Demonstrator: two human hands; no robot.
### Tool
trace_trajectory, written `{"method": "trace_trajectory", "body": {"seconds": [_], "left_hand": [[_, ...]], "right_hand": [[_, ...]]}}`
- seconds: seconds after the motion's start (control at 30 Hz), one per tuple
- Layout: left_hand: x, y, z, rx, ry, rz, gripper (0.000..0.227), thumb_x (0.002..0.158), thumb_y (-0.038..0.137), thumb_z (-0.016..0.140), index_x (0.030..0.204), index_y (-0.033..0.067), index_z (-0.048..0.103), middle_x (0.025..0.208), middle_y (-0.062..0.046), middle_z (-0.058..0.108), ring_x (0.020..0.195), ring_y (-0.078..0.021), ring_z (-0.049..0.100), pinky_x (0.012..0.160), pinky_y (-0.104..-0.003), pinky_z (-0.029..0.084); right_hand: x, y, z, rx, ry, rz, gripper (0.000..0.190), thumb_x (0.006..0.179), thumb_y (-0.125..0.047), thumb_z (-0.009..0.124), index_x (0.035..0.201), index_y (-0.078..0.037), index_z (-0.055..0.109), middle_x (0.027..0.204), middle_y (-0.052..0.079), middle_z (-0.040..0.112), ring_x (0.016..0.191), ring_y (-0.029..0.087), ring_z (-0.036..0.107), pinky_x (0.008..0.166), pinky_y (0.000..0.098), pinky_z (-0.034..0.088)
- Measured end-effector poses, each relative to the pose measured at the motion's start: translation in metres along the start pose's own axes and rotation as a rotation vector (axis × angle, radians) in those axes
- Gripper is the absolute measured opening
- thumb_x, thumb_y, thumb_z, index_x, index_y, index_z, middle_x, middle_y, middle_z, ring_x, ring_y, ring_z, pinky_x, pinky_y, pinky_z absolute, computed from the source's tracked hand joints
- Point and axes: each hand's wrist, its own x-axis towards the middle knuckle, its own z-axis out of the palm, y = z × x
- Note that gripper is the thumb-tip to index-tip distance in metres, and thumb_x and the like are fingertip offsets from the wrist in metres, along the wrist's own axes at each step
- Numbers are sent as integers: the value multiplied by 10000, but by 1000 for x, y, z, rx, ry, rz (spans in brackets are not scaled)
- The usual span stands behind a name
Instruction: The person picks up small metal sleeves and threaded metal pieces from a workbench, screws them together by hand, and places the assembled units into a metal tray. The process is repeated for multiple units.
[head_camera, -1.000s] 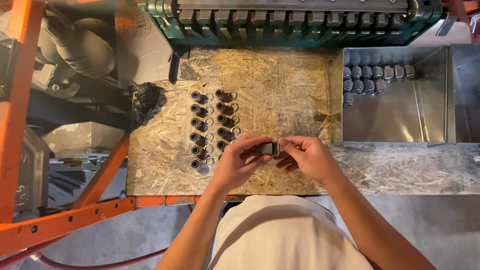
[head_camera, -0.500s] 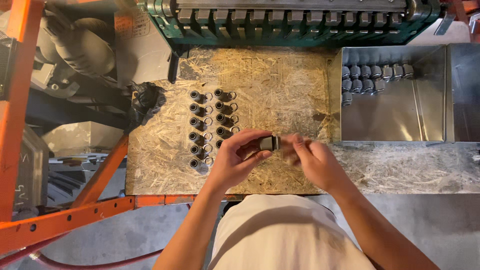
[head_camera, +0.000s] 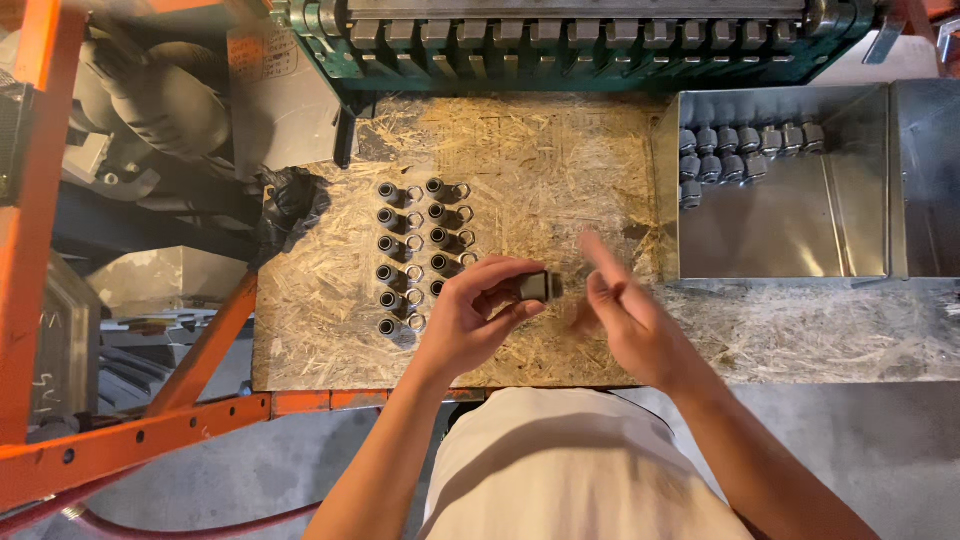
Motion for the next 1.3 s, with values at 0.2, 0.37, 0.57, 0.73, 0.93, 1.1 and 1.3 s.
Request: {"method": "trace_trajectory", "body": {"seconds": [0.2,0.37,0.57,0.73,0.93,1.1,1.3], "left_hand": [[-1,2,1,27,10,7,429,967,-20,913,1382,-61,811,1301,-231,757,1155,-290,816,1016,-399,696],[0,14,10,90,-31,-43,461,938,-41,913,1386,-72,810,1283,-314,744,1147,-476,820,1036,-495,707],[1,-8,38,517,-132,135,426,909,51,956,1321,31,852,1240,-208,835,1167,-470,835,994,-503,713],[0,-28,70,636,-189,76,484,992,18,873,1462,93,786,1189,-197,817,1112,-459,826,966,-526,709],[28,-82,105,378,-168,-324,488,1078,99,813,1548,4,720,1220,-254,805,1073,-433,848,945,-505,713],[43,-109,150,289,-88,-582,822,1019,317,850,1711,47,497,1278,-245,815,1028,-295,852,950,-398,714],[33,-127,180,276,31,-635,605,1177,380,658,1646,4,585,1410,-263,777,938,-290,850,850,-414,714]], "right_hand": [[2,9,4,-37,57,91,634,1153,-302,576,1751,-102,516,1089,295,748,973,459,792,902,581,689],[15,38,11,278,210,34,516,1044,-97,801,1553,-42,740,1429,177,831,1225,282,793,1057,517,687],[18,95,-2,526,325,204,327,1073,-31,797,1375,94,809,1231,208,874,1085,222,808,1043,392,677],[-3,100,-33,578,276,279,326,1117,-36,716,1411,65,813,1256,175,887,1125,220,798,1067,415,669],[-29,106,-79,80,262,235,543,1041,-128,844,1578,-130,762,1413,210,842,1212,332,833,1004,495,720],[-17,114,-128,-320,134,297,630,1007,-83,804,1620,-176,687,1434,210,795,1290,434,797,1065,528,718],[76,289,-267,-572,583,187,478,990,-405,865,1348,-98,787,1212,238,826,1214,472,782,1026,588,640]]}}
